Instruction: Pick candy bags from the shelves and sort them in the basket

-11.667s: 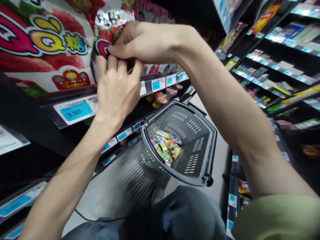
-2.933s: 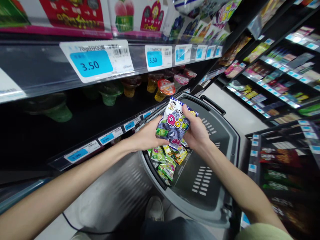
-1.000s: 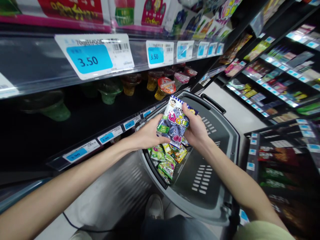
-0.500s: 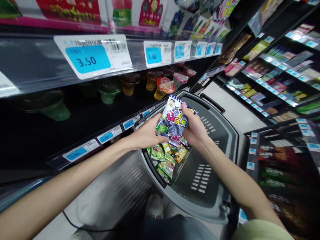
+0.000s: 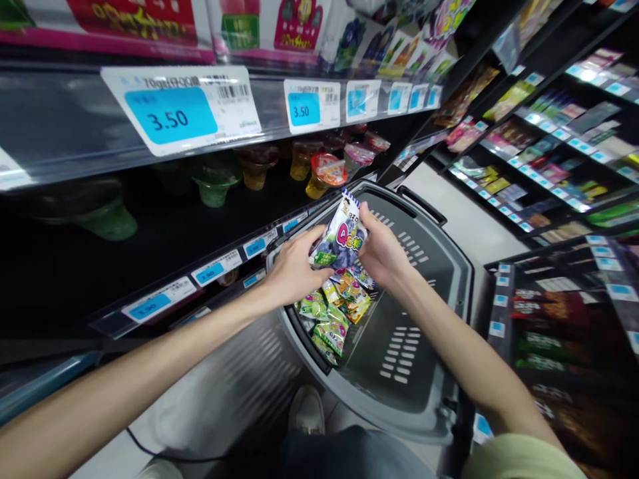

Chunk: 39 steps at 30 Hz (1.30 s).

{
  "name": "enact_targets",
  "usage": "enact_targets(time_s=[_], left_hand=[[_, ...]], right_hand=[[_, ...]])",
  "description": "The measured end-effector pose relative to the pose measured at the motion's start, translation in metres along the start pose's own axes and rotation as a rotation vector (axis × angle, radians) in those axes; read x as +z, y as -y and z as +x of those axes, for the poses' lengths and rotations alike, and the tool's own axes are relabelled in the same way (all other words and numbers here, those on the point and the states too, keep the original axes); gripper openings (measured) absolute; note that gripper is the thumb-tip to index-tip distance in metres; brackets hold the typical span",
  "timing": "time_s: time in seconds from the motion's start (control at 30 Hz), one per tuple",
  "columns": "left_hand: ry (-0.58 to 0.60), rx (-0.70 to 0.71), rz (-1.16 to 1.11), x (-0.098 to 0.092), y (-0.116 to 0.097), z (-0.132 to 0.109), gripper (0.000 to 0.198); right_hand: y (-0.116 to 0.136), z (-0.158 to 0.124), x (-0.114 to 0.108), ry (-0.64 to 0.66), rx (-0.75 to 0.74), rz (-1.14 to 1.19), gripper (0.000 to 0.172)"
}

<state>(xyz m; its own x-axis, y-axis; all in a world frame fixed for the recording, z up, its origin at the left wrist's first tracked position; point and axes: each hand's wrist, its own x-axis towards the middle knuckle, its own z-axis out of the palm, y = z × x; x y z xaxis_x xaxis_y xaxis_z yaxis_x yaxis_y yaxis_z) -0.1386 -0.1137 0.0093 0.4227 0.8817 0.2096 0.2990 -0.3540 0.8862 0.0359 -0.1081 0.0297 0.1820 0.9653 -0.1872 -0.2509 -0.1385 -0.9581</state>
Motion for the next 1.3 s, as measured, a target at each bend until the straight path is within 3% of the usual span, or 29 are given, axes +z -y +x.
enact_targets(time_s=[0.2, 0.3, 0.37, 0.43, 0.57, 0.67, 0.77, 0.93, 1.3], left_hand=[[-0.182, 0.005, -0.257, 0.004, 0.003, -0.002, 0.055], [-0.228, 0.044, -0.275, 0.005, 0.002, -0.006, 0.048], [-0.251, 0.128, -0.191, 0.005, 0.002, -0.010, 0.046], [-0.239, 0.209, -0.066, 0.005, 0.001, -0.013, 0.051], [-0.213, 0.370, 0.179, 0.005, 0.001, -0.019, 0.054], [-0.204, 0.535, 0.356, 0.006, 0.000, -0.024, 0.046], [-0.133, 0.674, 0.487, 0.006, -0.002, -0.028, 0.044], [-0.072, 0.825, 0.521, 0.007, -0.005, -0.029, 0.035], [0.015, 0.754, 0.494, 0.007, -0.003, -0.031, 0.035]], right_hand=[[-0.007, 0.001, 0.000, -0.175, -0.052, -0.039, 0.064], [-0.005, -0.001, 0.000, -0.083, -0.089, -0.082, 0.058], [-0.002, -0.005, 0.002, 0.047, -0.082, -0.109, 0.052], [0.001, -0.010, 0.004, 0.138, -0.060, -0.145, 0.061], [0.002, -0.022, 0.002, 0.106, -0.080, -0.246, 0.085], [-0.001, -0.026, 0.001, 0.100, -0.082, -0.240, 0.083], [0.000, -0.027, 0.002, 0.194, -0.021, -0.196, 0.081], [0.004, -0.026, 0.007, 0.316, 0.024, -0.139, 0.083], [0.003, -0.028, 0.009, 0.015, -0.056, -0.224, 0.073]])
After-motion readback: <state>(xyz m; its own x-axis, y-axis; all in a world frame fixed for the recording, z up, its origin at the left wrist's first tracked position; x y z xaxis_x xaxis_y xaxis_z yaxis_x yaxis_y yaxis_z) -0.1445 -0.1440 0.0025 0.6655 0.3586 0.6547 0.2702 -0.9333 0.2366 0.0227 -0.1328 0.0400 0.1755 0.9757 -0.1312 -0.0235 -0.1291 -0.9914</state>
